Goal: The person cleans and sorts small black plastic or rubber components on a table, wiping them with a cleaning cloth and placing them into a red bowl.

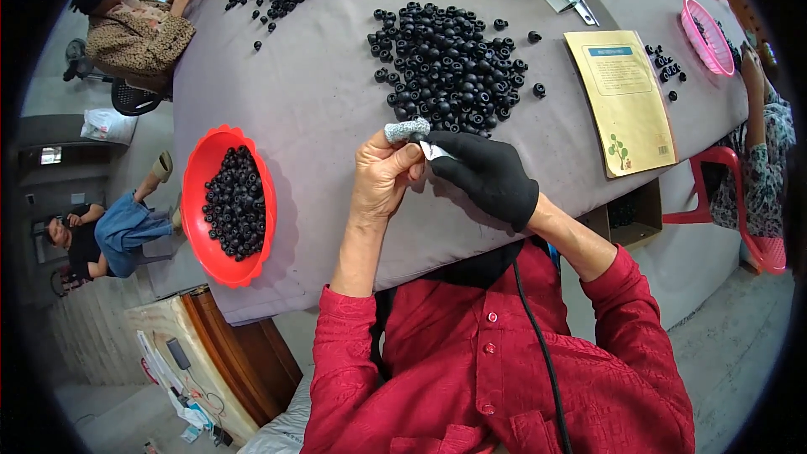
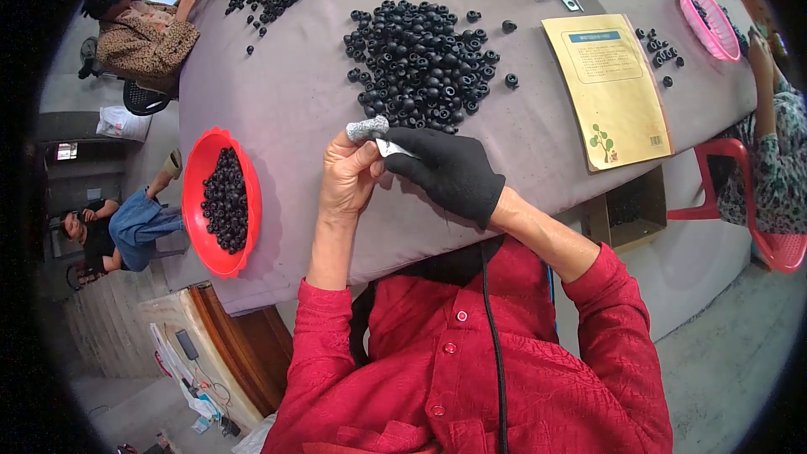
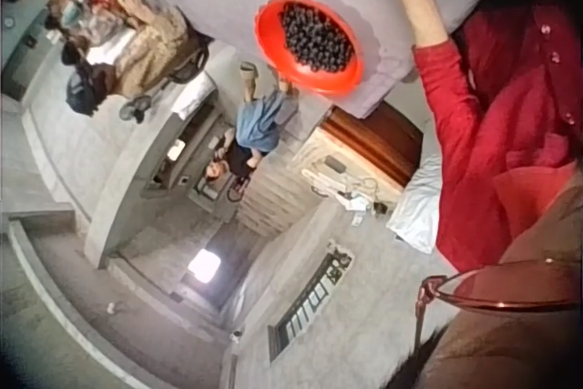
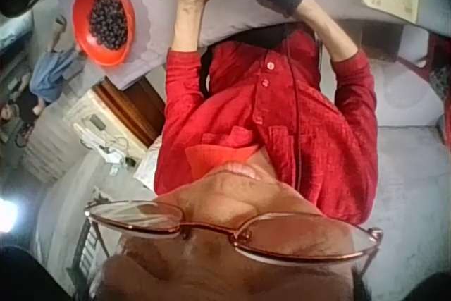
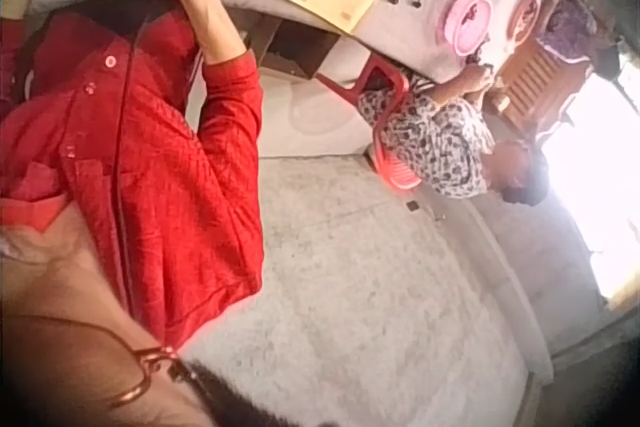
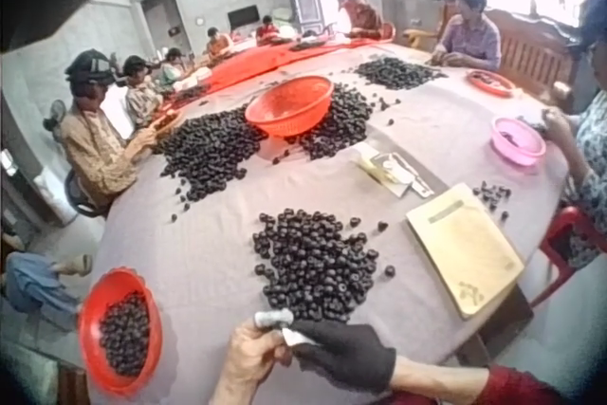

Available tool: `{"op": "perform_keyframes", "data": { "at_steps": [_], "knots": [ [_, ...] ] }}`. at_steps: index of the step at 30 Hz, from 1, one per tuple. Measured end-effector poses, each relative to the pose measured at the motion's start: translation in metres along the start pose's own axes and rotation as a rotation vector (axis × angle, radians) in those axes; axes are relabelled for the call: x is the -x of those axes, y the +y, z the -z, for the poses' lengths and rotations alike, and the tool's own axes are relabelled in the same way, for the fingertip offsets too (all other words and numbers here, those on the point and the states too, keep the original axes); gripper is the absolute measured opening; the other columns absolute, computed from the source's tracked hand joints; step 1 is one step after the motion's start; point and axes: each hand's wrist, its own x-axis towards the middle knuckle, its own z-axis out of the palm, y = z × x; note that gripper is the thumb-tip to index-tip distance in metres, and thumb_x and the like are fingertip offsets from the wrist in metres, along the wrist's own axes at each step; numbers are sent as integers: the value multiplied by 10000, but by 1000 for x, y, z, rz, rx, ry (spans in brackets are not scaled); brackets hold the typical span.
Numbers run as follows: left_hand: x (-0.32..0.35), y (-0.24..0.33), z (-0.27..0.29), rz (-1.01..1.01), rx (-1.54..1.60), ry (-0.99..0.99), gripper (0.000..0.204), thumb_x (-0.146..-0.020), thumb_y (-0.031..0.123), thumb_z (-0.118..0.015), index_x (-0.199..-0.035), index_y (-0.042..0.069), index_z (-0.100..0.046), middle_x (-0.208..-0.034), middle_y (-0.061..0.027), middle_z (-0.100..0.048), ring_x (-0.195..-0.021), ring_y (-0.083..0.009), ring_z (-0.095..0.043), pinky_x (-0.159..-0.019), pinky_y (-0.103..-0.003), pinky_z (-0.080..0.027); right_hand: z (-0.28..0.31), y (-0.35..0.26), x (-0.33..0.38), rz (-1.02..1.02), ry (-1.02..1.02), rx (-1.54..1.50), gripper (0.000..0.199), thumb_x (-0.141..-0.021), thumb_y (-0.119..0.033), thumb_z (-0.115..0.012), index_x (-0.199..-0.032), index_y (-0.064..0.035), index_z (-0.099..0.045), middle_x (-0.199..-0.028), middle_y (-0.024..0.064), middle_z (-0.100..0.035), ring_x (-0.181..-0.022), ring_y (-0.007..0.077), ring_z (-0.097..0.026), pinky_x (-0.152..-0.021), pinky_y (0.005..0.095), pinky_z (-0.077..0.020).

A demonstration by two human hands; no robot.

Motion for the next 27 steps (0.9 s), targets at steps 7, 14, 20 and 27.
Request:
{"op": "perform_keyframes", "data": {
  "at_steps": [7,14,20,27],
  "knots": [
    [0,-3,1,20,61,-38,177,-828,44,-612,-1000,3,-610,-768,-56,-610,-566,-99,-505,-526,-207,-404,1,0,-2,-70,-21,-25,326,-894,-209,-545,-1193,-81,-543,-775,44,-637,-652,95,-595,-609,245,-482],
    [0,-4,-1,26,79,-32,191,-831,59,-614,-1013,3,-608,-768,-55,-608,-569,-98,-501,-522,-206,-402,0,1,-3,-83,-25,-28,324,-897,-207,-542,-1191,-73,-541,-800,46,-647,-665,94,-607,-620,242,-490],
    [0,-5,2,26,72,-50,189,-836,53,-606,-1018,2,-608,-761,-52,-607,-564,-96,-498,-518,-204,-400,2,1,-4,-105,-51,-54,331,-903,-222,-533,-1198,-73,-537,-794,51,-648,-676,94,-613,-628,243,-495],
    [0,-5,1,49,92,-51,187,-840,45,-597,-1022,3,-608,-762,-50,-605,-560,-91,-490,-522,-211,-408,2,2,-4,-125,-53,-12,338,-898,-224,-535,-1202,-76,-530,-798,66,-650,-671,107,-627,-622,243,-495]
  ]
}}
